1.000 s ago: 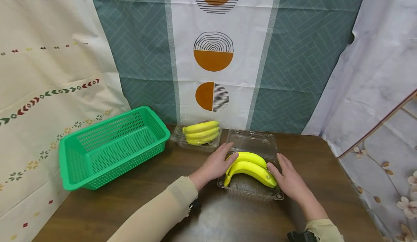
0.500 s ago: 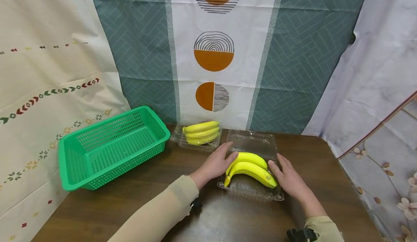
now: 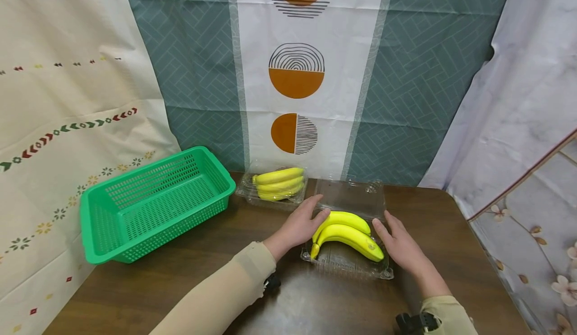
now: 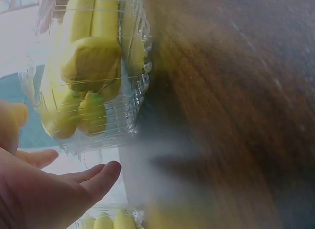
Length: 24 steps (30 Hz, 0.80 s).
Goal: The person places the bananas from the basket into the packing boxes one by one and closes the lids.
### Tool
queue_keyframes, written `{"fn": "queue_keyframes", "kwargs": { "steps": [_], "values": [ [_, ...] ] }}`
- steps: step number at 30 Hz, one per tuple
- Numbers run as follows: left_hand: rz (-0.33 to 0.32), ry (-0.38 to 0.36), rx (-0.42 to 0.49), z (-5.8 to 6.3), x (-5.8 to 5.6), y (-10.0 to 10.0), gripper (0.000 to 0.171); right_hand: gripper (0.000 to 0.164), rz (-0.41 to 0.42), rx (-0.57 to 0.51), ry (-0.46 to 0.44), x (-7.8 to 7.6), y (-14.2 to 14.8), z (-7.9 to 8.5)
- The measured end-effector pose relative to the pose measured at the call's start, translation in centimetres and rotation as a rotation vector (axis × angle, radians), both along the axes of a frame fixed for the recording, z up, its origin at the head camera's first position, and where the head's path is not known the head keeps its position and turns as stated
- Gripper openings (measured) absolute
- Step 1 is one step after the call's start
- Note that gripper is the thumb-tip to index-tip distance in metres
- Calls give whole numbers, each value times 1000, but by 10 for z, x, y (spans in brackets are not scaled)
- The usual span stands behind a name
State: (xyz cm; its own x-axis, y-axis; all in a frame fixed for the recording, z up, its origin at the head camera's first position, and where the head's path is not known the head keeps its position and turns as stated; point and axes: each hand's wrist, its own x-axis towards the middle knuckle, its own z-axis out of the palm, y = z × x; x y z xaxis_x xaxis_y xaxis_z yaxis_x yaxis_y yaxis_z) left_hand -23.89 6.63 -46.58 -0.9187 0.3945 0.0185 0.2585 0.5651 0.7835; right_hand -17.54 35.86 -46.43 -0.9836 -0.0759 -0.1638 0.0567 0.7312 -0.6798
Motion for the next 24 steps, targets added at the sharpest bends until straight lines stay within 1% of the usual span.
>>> {"fn": "queue_keyframes", "kwargs": {
  "steps": [6, 13, 24],
  "values": [
    [-4, 7, 31, 2, -1, 0, 73, 91, -5, -15, 36, 1, 0, 3],
    [3, -7, 88, 5, -1, -1, 83, 93, -26, -43, 43, 3, 1, 6],
    [-6, -3, 124, 7, -5, -4, 84, 95, -41, -48, 47, 5, 0, 10]
  ]
}}
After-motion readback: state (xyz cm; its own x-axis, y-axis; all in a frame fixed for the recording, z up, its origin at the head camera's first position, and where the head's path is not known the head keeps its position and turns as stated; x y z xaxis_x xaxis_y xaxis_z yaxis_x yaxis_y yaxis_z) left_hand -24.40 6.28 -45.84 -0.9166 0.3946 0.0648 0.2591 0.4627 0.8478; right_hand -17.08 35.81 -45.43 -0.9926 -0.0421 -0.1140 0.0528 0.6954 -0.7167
